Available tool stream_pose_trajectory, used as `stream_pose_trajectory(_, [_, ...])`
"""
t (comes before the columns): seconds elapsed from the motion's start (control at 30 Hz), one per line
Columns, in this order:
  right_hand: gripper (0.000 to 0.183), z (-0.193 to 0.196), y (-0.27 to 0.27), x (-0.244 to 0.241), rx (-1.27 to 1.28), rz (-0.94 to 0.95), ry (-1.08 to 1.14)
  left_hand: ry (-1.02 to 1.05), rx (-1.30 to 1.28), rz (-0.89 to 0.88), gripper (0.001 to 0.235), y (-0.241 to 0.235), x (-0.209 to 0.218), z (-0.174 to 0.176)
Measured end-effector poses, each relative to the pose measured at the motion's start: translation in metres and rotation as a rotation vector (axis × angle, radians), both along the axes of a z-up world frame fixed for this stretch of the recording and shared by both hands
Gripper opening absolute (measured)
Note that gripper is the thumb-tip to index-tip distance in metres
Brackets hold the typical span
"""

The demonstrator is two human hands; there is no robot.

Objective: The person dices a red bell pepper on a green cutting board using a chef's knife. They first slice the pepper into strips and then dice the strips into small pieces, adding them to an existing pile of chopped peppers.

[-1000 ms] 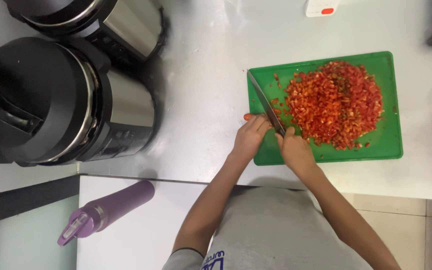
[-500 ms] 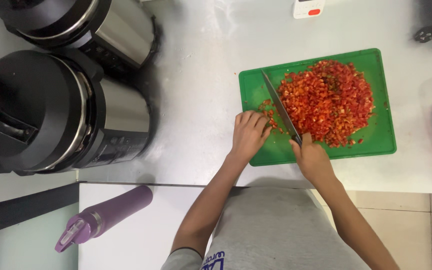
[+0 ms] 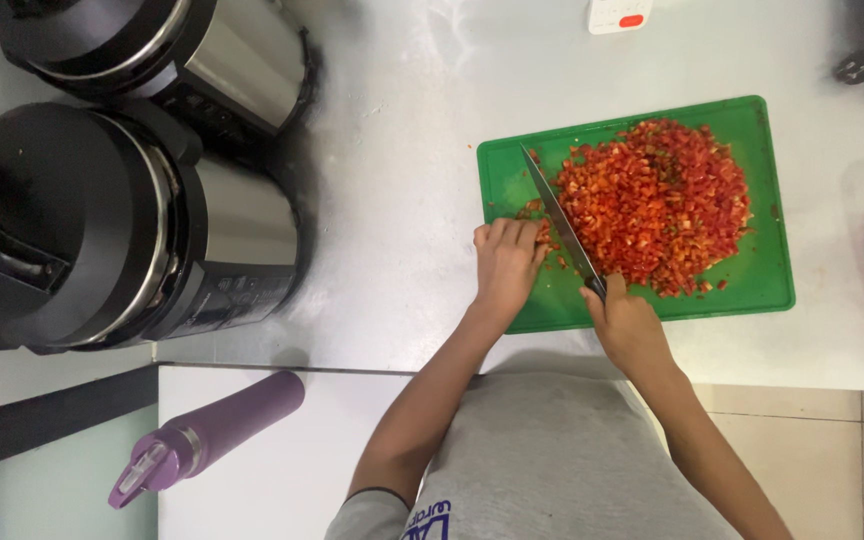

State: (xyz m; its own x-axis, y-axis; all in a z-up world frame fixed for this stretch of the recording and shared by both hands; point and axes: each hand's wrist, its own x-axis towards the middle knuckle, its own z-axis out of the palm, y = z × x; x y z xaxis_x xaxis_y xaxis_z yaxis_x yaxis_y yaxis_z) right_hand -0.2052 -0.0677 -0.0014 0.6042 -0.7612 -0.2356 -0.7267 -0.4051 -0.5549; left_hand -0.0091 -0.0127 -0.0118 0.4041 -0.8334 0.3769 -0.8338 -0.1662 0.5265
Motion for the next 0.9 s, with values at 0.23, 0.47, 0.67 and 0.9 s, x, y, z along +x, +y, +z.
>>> stream_pose_trajectory(0.23, [0.038, -0.001, 0.003, 0.002, -0.010, -0.013, 0.046, 0.077, -0.056, -0.003, 0.026, -0.008, -0.006, -0.014])
stream_pose_trajectory(0.47, [0.040, 0.007, 0.008, 0.001, -0.085, 0.095, 0.194, 0.140, -0.045, -0.034, 0.015, -0.006, -0.004, -0.015])
stream_pose_trajectory(0.67, [0.040, 0.004, 0.012, 0.000, -0.115, 0.125, 0.313, 0.120, 0.004, -0.049, 0.029, -0.006, -0.002, -0.014])
stream_pose_trajectory(0.9, [0.042, -0.029, 0.019, 0.025, -0.160, 0.036, 0.273, 0.114, 0.067, -0.059, 0.023, -0.013, 0.007, -0.011])
